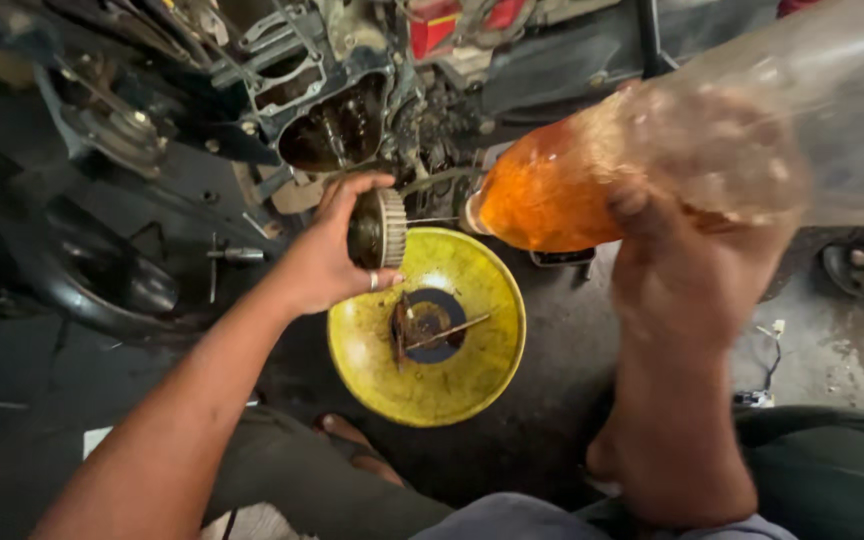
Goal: The person pours an orange liquid from a plastic bottle onto a clutch basket and clutch plates held over a yellow basin. They then scrub the parts with a brush and rinse them with the same liquid, repeating the process for several components.
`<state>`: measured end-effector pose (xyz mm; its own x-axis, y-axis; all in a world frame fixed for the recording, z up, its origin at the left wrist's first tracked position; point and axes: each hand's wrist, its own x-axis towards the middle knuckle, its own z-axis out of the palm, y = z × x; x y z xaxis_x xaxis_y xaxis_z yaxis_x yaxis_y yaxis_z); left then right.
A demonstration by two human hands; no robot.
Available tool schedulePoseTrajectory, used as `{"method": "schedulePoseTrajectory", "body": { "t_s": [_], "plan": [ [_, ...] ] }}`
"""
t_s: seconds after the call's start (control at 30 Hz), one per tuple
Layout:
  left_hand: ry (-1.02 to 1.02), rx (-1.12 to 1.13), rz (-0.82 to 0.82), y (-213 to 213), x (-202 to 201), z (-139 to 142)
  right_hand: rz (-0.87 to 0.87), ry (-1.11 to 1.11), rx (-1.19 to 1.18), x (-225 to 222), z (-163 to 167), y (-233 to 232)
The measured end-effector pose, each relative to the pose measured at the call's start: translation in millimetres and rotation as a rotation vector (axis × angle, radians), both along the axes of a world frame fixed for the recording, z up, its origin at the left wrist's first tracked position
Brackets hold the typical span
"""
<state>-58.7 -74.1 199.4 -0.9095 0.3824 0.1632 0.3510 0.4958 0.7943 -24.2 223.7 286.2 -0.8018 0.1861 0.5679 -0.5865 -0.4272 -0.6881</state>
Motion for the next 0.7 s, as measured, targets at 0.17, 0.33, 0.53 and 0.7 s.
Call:
{"method": "schedulePoseTrajectory", "body": {
  "t_s": [0.17, 0.33, 0.53, 0.7],
  "plan": [
    [0.014, -0.032, -0.014, 8, 0, 2, -0.043, -0.011, -0.026, 11, 1, 15],
    [0.053, -0.04, -0.076, 16, 1, 0, -0.07, -0.007, 0.023, 13, -3, 33],
    [0.077, -0.053, -0.093, 18, 3, -6, -0.055, -0.024, 0.016, 17, 3, 35],
    [0.038, -0.115, -0.029, 14, 4, -5, -0.025, -0.052, 0.054, 16, 13, 33]
  ]
}}
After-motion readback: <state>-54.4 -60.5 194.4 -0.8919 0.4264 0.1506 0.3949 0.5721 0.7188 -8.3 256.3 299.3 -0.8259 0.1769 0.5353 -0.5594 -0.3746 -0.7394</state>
